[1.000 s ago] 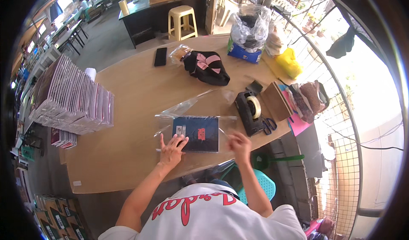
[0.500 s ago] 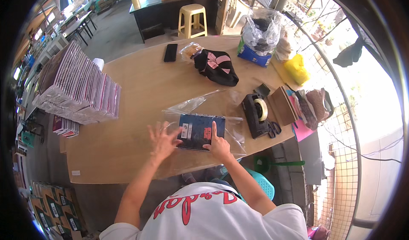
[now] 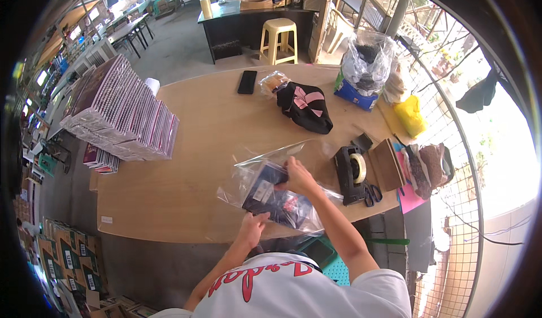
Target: The person takes a stack of notebooks from a larger pile and places them into a plastic bag, then uses tape from a dispenser to seal the bag.
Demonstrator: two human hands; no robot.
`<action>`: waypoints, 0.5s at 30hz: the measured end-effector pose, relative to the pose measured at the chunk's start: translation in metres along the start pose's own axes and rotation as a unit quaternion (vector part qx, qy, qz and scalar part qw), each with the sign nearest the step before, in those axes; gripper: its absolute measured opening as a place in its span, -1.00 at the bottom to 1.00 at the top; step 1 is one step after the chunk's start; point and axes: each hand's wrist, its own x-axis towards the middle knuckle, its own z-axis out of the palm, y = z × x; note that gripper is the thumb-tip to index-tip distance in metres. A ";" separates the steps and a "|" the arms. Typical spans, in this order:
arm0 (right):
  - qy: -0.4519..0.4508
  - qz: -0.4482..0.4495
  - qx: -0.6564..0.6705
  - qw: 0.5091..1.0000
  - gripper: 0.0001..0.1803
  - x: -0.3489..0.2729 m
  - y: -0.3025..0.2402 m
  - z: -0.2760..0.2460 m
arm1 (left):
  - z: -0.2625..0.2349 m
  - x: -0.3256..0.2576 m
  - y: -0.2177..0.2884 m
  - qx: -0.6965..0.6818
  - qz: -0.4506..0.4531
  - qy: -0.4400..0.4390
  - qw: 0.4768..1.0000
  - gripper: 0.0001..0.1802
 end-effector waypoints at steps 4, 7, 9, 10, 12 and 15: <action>0.127 -0.061 0.113 0.983 0.07 -0.082 -0.016 -0.036 | 0.010 -0.004 0.000 0.251 0.354 -0.049 0.899 -0.07; 0.182 -0.057 0.338 0.922 0.12 -0.092 0.027 0.014 | 0.012 0.001 0.002 0.388 0.438 -0.055 0.809 0.08; 0.212 -0.073 0.341 0.913 0.18 -0.085 0.069 0.054 | 0.003 0.018 0.001 0.459 0.470 -0.071 0.751 0.09; 0.238 -0.104 0.282 0.923 0.20 -0.079 0.085 0.069 | -0.001 0.026 -0.005 0.462 0.462 -0.072 0.753 0.07; 0.282 -0.122 0.233 0.923 0.23 -0.085 0.051 0.052 | -0.019 0.035 -0.012 0.471 0.449 -0.053 0.758 0.04; 0.430 -0.158 0.143 0.878 0.17 -0.115 -0.031 -0.018 | 0.018 0.011 0.013 0.345 0.530 0.059 0.772 0.04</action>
